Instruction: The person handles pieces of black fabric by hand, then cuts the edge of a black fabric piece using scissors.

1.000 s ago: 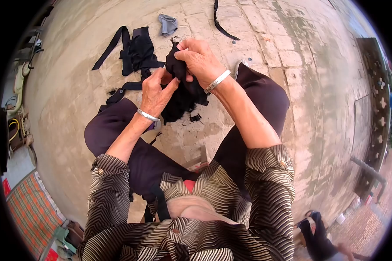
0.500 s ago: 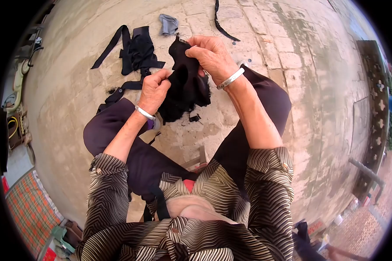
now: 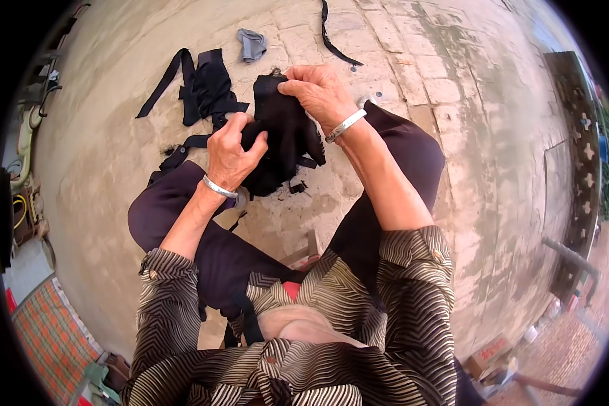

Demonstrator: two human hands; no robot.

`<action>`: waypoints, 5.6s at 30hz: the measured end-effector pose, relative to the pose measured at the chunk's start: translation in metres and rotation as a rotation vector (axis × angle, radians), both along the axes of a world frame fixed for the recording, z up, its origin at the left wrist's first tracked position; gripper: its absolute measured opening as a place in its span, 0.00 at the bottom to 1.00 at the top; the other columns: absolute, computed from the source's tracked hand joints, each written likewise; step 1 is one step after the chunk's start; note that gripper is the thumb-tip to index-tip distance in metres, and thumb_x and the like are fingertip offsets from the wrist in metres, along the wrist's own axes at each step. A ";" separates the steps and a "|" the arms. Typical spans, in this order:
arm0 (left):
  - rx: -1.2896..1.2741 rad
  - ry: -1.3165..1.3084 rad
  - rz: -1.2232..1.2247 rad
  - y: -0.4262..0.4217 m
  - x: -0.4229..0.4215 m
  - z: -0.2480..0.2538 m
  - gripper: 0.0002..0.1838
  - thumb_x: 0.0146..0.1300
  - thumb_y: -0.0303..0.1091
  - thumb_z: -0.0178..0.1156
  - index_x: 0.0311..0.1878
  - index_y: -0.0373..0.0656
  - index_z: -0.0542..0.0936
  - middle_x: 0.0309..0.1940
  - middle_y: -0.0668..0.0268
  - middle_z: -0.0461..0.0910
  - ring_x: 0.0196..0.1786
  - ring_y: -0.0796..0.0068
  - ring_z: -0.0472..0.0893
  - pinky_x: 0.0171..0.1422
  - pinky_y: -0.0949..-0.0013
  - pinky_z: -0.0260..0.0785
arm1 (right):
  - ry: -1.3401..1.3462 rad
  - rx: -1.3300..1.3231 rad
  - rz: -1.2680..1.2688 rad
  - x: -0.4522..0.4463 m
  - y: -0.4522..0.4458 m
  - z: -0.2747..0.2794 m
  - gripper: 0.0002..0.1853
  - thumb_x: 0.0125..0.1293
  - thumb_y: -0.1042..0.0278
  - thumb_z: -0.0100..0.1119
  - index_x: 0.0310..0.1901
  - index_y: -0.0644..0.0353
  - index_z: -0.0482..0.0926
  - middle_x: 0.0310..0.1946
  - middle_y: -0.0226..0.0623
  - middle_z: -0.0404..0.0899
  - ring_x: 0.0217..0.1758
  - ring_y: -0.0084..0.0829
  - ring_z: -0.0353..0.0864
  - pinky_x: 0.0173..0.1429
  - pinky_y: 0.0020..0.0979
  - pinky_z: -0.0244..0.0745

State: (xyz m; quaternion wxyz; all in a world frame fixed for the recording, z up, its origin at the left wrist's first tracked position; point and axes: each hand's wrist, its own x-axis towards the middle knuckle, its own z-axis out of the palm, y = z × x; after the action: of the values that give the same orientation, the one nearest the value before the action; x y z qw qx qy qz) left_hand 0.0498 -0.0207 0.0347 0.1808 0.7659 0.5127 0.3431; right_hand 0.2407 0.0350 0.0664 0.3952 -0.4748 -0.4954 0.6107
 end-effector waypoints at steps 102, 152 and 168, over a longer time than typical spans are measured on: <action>0.012 -0.339 0.025 -0.005 -0.019 -0.004 0.11 0.52 0.21 0.63 0.37 0.37 0.72 0.26 0.57 0.78 0.27 0.57 0.81 0.31 0.62 0.72 | 0.646 -0.299 0.246 -0.046 -0.004 0.008 0.13 0.68 0.68 0.56 0.28 0.68 0.79 0.26 0.35 0.79 0.28 0.21 0.75 0.36 0.21 0.71; -0.283 -0.331 -0.079 -0.016 -0.028 0.004 0.05 0.51 0.28 0.56 0.28 0.36 0.75 0.18 0.48 0.76 0.27 0.43 0.79 0.32 0.49 0.70 | 0.617 -0.259 0.154 -0.056 -0.005 -0.005 0.11 0.66 0.75 0.53 0.27 0.55 0.63 0.21 0.28 0.60 0.25 0.24 0.60 0.34 0.30 0.65; -0.263 -0.340 -0.188 -0.022 -0.026 0.005 0.16 0.53 0.28 0.53 0.44 0.42 0.83 0.24 0.48 0.80 0.30 0.48 0.81 0.36 0.53 0.74 | 0.460 -0.358 0.211 -0.052 -0.005 -0.003 0.13 0.70 0.71 0.53 0.27 0.54 0.62 0.17 0.25 0.56 0.18 0.20 0.54 0.20 0.25 0.55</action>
State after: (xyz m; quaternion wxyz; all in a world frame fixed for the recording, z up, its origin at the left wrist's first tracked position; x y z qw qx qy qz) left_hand 0.0241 -0.0426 0.0393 0.3940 0.7113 0.4417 0.3790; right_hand 0.1889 0.0302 0.0638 0.3415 -0.3322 -0.3241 0.8173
